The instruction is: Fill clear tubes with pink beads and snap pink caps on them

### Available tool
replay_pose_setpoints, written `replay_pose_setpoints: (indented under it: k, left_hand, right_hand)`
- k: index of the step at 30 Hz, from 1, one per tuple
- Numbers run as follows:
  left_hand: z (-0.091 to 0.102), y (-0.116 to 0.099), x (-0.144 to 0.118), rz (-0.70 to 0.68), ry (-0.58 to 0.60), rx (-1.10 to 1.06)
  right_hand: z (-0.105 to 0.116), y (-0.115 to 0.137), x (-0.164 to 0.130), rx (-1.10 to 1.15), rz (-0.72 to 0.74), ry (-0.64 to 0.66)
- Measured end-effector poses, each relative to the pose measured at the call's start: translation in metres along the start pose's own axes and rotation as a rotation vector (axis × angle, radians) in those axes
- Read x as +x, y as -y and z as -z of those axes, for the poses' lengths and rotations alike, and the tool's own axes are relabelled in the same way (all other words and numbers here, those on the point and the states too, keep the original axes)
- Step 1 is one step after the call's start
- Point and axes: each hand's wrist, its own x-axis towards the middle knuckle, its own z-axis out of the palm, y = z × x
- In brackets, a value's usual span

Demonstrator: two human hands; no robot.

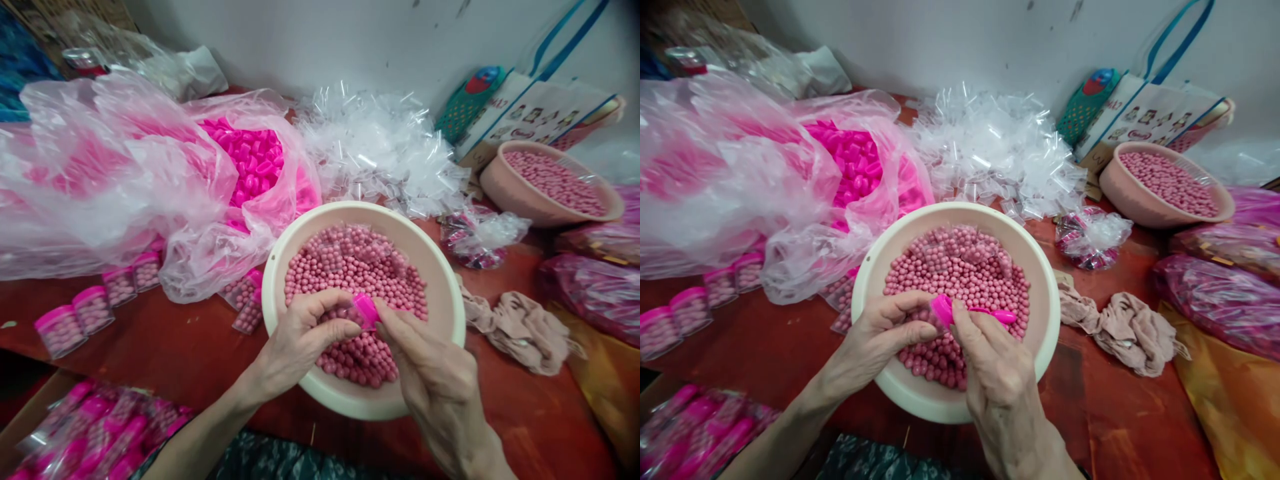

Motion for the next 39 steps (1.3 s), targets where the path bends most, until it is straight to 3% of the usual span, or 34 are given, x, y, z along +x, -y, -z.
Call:
replay_pose_setpoints:
  k: [10, 16, 21, 25, 29, 35, 39]
  left_hand:
    - [0.001, 0.0, -0.001, -0.141, 0.009, 0.146]
    - [-0.001, -0.005, -0.002, -0.11, 0.098, 0.243]
    - [-0.003, -0.002, -0.002, -0.166, -0.012, 0.335]
    - [-0.003, 0.001, -0.002, -0.198, -0.063, 0.395]
    - [-0.001, 0.0, -0.003, -0.168, -0.034, 0.317]
    - [-0.004, -0.005, -0.002, -0.044, 0.121, 0.164]
    - [-0.004, -0.006, -0.001, -0.038, 0.134, 0.129]
  right_hand:
    - [0.003, -0.007, -0.004, -0.118, 0.137, 0.008]
    - [0.006, -0.005, -0.003, 0.076, -0.058, -0.03]
    - [0.001, 0.002, -0.007, -0.049, -0.005, -0.109]
    - [-0.003, 0.002, -0.009, -0.131, 0.029, -0.073]
    - [0.003, -0.001, -0.006, -0.123, 0.037, -0.051]
    - [0.017, -0.005, -0.006, -0.094, 0.032, 0.049]
    - [0.007, 0.003, -0.011, -0.135, -0.007, -0.03]
